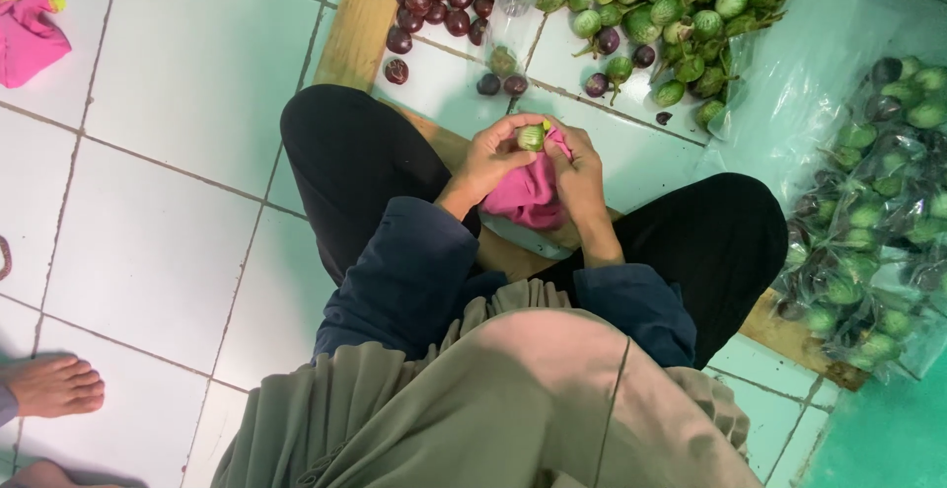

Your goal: Packing small eggplants and fruits into plastic bags.

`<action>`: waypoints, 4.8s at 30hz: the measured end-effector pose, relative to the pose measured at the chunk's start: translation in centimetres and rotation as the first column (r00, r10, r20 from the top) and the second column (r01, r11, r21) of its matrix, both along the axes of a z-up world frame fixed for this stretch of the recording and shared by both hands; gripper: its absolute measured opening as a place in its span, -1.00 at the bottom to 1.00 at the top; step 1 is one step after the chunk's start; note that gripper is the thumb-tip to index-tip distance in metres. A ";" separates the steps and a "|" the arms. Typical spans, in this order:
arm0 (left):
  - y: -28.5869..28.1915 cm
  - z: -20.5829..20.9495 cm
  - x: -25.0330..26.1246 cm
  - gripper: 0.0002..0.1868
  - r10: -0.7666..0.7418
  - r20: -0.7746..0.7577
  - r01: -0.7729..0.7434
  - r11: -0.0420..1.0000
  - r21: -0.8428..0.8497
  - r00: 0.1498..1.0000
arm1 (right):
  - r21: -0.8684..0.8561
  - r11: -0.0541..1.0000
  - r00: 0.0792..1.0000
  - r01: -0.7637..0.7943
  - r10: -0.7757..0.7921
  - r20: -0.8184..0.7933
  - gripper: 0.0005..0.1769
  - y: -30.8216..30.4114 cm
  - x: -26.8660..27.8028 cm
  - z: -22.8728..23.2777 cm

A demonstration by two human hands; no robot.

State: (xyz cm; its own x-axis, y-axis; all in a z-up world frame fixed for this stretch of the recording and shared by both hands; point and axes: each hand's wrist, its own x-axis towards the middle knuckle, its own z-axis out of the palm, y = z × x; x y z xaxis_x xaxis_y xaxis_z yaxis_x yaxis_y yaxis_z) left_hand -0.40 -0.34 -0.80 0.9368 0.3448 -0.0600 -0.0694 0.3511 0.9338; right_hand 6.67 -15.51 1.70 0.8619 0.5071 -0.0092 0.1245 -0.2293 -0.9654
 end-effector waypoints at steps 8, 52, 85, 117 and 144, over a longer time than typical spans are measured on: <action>-0.2 0.2 0.2 -0.54 0.040 -0.076 -0.040 0.999 0.010 0.996 | -0.047 0.987 0.975 0.151 -0.157 -0.155 -0.91 0.6 0.0 1.0; -1.3 8.3 1.8 -0.11 -0.043 -0.003 0.038 0.847 0.531 0.999 | 0.293 0.808 0.593 0.512 -0.085 -0.801 -0.76 -0.6 2.5 -1.0; 13.7 16.5 16.6 -0.94 0.082 -0.160 0.155 0.060 0.986 0.984 | 0.316 0.859 0.558 0.403 0.044 -0.829 -0.49 -1.1 2.2 2.5; 9.1 15.1 0.2 -0.87 0.098 0.241 -0.257 0.217 0.942 0.965 | -0.247 0.958 0.927 -0.145 0.219 0.303 -0.46 10.6 4.5 19.1; 9.2 21.5 -1.4 -0.87 -0.157 0.193 -0.069 0.577 0.814 0.969 | -0.059 0.976 0.907 -0.211 0.218 0.361 -0.71 8.5 4.8 20.9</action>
